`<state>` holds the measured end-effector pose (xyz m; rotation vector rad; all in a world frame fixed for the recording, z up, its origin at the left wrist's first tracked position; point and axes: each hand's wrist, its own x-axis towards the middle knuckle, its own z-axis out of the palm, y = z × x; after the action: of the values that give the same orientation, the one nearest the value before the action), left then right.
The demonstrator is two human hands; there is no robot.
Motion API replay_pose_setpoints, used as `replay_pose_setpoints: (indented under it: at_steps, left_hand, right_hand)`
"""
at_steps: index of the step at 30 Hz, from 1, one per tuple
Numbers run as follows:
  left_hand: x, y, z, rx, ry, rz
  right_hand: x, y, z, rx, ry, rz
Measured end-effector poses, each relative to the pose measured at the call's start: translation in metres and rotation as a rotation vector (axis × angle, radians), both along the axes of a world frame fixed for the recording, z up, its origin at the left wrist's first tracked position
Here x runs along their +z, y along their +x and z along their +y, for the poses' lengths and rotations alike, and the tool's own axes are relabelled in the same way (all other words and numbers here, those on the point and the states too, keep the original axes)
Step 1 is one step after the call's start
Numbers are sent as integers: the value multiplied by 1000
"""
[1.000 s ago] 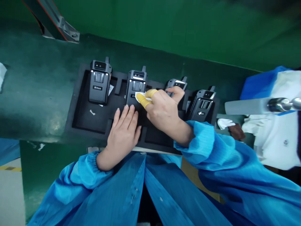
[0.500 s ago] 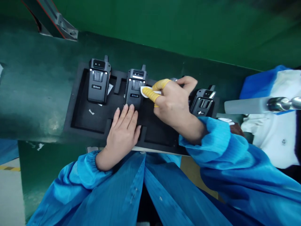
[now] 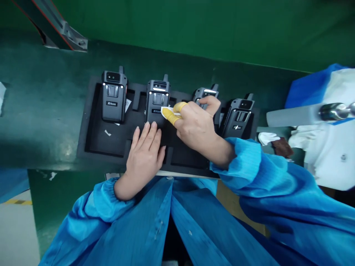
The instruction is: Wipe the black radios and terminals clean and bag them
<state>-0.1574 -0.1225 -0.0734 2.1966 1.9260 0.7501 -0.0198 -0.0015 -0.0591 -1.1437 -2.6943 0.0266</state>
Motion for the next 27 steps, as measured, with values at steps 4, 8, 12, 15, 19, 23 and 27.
replay_pose_setpoints:
  at_steps: [4,8,12,15,19,23,27]
  left_hand:
    - [0,0,0,-6,15,9]
    - [-1,1,0,5,58,15]
    - [-1,2,-1,-15,115,-6]
    - [1,0,-3,-80,225,-15]
    - [3,-5,-7,-221,409,-147]
    - [6,-7,-8,-244,452,-217]
    - [6,-7,-8,-218,471,-209]
  right_hand:
    - [-1,13,1,-150,62,52]
    - [6,6,-1,-122,54,79]
    - [9,-21,-5,-38,-22,58]
    - [11,-39,-12,31,-117,30]
    - [18,-40,-14,250,-341,53]
    - [20,-26,1,65,-266,194]
    - [13,-29,1,15,-221,135]
